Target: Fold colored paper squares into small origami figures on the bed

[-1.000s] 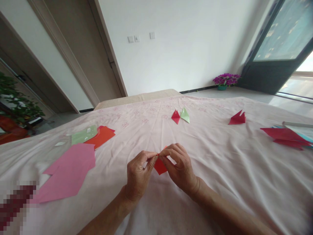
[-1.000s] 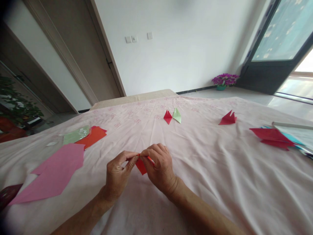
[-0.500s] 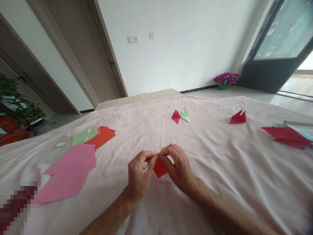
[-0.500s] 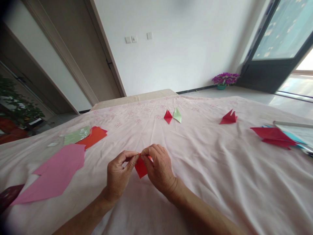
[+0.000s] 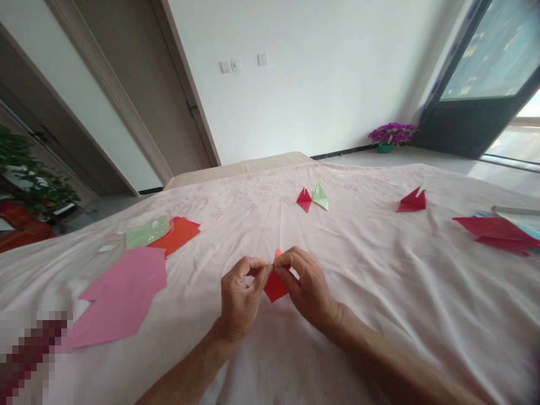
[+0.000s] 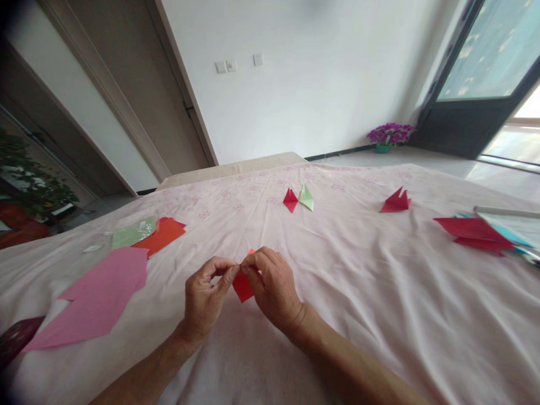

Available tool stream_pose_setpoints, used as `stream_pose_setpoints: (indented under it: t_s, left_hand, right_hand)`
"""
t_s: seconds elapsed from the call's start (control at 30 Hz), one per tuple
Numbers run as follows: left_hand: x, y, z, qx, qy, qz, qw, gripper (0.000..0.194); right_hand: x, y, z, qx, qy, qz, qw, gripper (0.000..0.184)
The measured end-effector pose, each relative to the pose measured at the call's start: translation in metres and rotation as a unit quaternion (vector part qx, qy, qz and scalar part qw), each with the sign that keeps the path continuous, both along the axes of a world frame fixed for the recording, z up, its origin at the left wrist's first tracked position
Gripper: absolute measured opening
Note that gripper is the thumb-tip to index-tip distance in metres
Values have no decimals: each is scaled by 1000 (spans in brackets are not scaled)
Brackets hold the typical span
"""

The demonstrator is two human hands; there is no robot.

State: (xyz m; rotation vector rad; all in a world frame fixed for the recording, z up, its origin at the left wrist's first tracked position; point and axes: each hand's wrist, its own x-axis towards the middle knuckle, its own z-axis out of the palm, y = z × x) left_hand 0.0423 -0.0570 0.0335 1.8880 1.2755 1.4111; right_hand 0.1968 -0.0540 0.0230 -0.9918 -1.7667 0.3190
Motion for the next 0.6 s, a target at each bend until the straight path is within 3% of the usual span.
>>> stream_pose_setpoints:
  t_s: [0.13,0.27,0.33,0.6]
  left_hand:
    - [-4,2,3,24,24,15,999,14]
    - [-9,6,1,44,55,22,997,14]
    - [-10,8,0,57,63,22,996,13]
    - [-8,11,-4,30,45,-35,998,10]
  right_hand:
    - [0,-2,-1,-3,25,1,1000,3]
    - [3,-2,-3,-15,37,-25,999,35]
    - [4,-1,-4,-10,29,-33,999,42]
    - [8,3,-1,37,-10,-40,998,36]
